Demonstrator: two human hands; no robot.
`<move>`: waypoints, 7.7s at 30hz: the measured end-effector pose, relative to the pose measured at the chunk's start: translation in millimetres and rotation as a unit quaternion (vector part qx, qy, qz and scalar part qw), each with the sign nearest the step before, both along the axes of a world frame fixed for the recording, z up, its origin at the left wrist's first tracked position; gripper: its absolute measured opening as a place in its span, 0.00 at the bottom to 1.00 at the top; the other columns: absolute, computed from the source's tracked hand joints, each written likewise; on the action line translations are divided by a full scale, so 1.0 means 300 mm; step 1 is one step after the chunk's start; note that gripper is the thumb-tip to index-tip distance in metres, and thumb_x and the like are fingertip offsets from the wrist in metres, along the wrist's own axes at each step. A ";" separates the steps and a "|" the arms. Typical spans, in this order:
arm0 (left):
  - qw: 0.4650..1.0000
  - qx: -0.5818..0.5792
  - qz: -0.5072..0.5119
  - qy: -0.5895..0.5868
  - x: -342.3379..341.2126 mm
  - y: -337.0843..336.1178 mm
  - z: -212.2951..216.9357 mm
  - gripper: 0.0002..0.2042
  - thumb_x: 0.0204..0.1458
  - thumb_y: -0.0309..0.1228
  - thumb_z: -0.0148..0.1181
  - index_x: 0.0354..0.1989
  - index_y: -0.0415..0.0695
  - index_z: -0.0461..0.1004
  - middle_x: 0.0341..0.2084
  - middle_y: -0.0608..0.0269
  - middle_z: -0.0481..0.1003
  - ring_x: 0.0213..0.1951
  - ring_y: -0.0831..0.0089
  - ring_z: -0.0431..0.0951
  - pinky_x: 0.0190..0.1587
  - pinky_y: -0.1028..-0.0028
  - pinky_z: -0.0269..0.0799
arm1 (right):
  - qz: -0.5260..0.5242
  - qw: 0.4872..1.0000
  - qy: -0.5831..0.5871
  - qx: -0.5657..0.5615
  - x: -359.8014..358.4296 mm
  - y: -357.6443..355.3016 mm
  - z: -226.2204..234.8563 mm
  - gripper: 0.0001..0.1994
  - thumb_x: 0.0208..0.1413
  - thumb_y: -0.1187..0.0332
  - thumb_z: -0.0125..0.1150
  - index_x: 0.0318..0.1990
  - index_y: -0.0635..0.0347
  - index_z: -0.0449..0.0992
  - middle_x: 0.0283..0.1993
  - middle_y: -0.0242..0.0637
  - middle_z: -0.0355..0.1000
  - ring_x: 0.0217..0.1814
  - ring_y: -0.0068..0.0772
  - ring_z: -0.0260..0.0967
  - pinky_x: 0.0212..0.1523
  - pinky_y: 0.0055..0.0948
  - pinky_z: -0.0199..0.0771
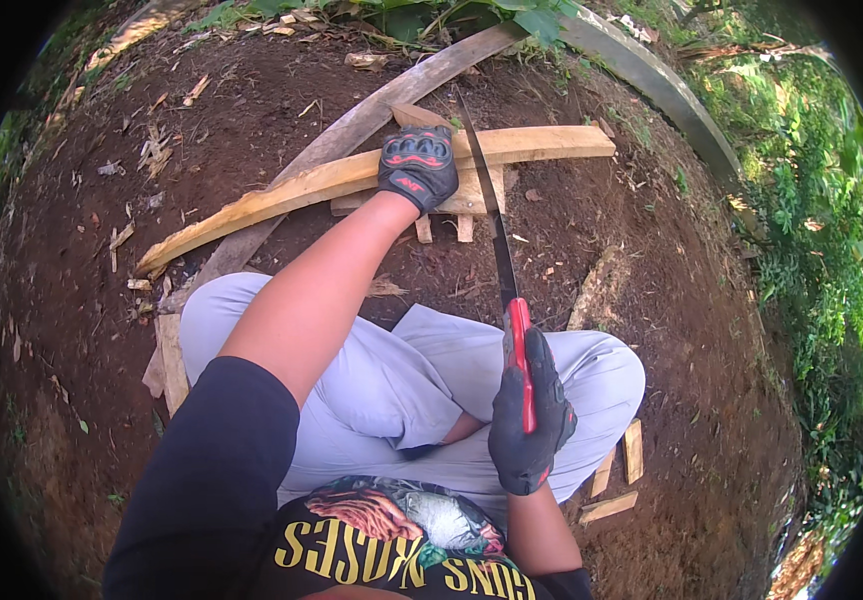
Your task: The person sits on the ground and uses a hand saw to cut a piece of wood resting on a makeshift support. They saw through the wood, pause to reposition the piece, and continue cutting until the task is complete.
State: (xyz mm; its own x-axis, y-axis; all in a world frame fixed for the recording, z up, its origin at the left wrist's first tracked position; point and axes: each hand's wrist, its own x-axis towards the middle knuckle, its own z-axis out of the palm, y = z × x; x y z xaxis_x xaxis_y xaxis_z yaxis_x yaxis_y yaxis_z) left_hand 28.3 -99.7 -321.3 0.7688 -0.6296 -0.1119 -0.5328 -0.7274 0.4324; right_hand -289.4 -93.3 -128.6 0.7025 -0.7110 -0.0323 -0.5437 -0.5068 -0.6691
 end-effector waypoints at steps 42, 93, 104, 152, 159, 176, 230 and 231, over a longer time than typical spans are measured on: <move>0.988 0.095 -0.113 0.048 -0.045 0.071 0.077 0.55 0.44 0.67 0.75 0.74 0.39 0.64 0.72 0.40 0.67 0.74 0.45 0.67 0.77 0.48 0.61 | 0.025 0.999 0.020 0.042 -0.091 -0.011 0.105 0.22 0.67 0.74 0.64 0.68 0.65 0.79 0.67 0.54 0.80 0.69 0.52 0.79 0.69 0.45 0.77; 0.987 -0.034 -0.133 -0.078 -0.091 -0.002 0.065 0.17 0.54 0.30 0.61 0.52 0.38 0.78 0.49 0.44 0.78 0.54 0.48 0.80 0.58 0.53 0.77 | 0.011 0.988 -0.153 0.026 0.315 -0.261 -0.186 0.23 0.67 0.73 0.66 0.69 0.62 0.78 0.67 0.53 0.79 0.67 0.49 0.81 0.66 0.42 0.79; 0.989 -0.028 -0.106 -0.100 -0.088 -0.005 0.089 0.16 0.54 0.30 0.61 0.51 0.44 0.80 0.49 0.50 0.79 0.54 0.50 0.81 0.58 0.54 0.76 | 0.008 0.991 -0.123 0.051 0.312 -0.252 -0.180 0.24 0.69 0.71 0.65 0.71 0.63 0.77 0.68 0.49 0.79 0.56 0.36 0.81 0.55 0.35 0.82; 0.996 -0.006 -0.088 0.017 -0.065 0.014 0.098 0.16 0.52 0.30 0.61 0.49 0.41 0.82 0.45 0.45 0.84 0.51 0.47 0.85 0.54 0.50 0.81 | -0.033 0.974 -0.180 0.136 0.330 -0.244 -0.164 0.25 0.68 0.74 0.60 0.72 0.66 0.76 0.72 0.49 0.76 0.69 0.37 0.75 0.68 0.39 0.74; 0.996 0.031 -0.083 -0.018 -0.044 0.072 0.079 0.13 0.52 0.31 0.60 0.45 0.43 0.82 0.41 0.46 0.85 0.46 0.47 0.86 0.50 0.50 0.82 | -0.016 0.978 -0.164 0.126 0.336 -0.246 -0.148 0.24 0.70 0.73 0.60 0.72 0.67 0.74 0.72 0.51 0.76 0.72 0.42 0.75 0.72 0.41 0.72; 0.989 -0.019 -0.146 -0.024 -0.056 0.038 0.031 0.25 0.56 0.41 0.71 0.59 0.38 0.77 0.52 0.43 0.81 0.54 0.46 0.83 0.59 0.52 0.79 | 0.002 0.989 -0.143 0.035 0.330 -0.262 -0.162 0.25 0.67 0.74 0.65 0.71 0.63 0.76 0.70 0.50 0.78 0.71 0.44 0.78 0.70 0.40 0.76; 0.988 -0.077 -0.123 0.056 -0.037 0.014 0.054 0.15 0.57 0.31 0.58 0.49 0.38 0.81 0.48 0.39 0.83 0.53 0.44 0.84 0.61 0.50 0.78 | 0.069 0.989 -0.128 -0.014 0.508 -0.371 -0.245 0.24 0.66 0.69 0.68 0.69 0.59 0.79 0.65 0.51 0.81 0.67 0.44 0.80 0.67 0.40 0.77; 0.988 -0.082 -0.119 0.056 -0.038 0.016 0.059 0.15 0.57 0.31 0.58 0.48 0.38 0.82 0.48 0.39 0.83 0.52 0.44 0.85 0.60 0.51 0.79 | 0.058 0.991 -0.121 0.002 0.504 -0.372 -0.254 0.24 0.66 0.69 0.68 0.69 0.59 0.79 0.65 0.51 0.81 0.67 0.43 0.80 0.67 0.40 0.77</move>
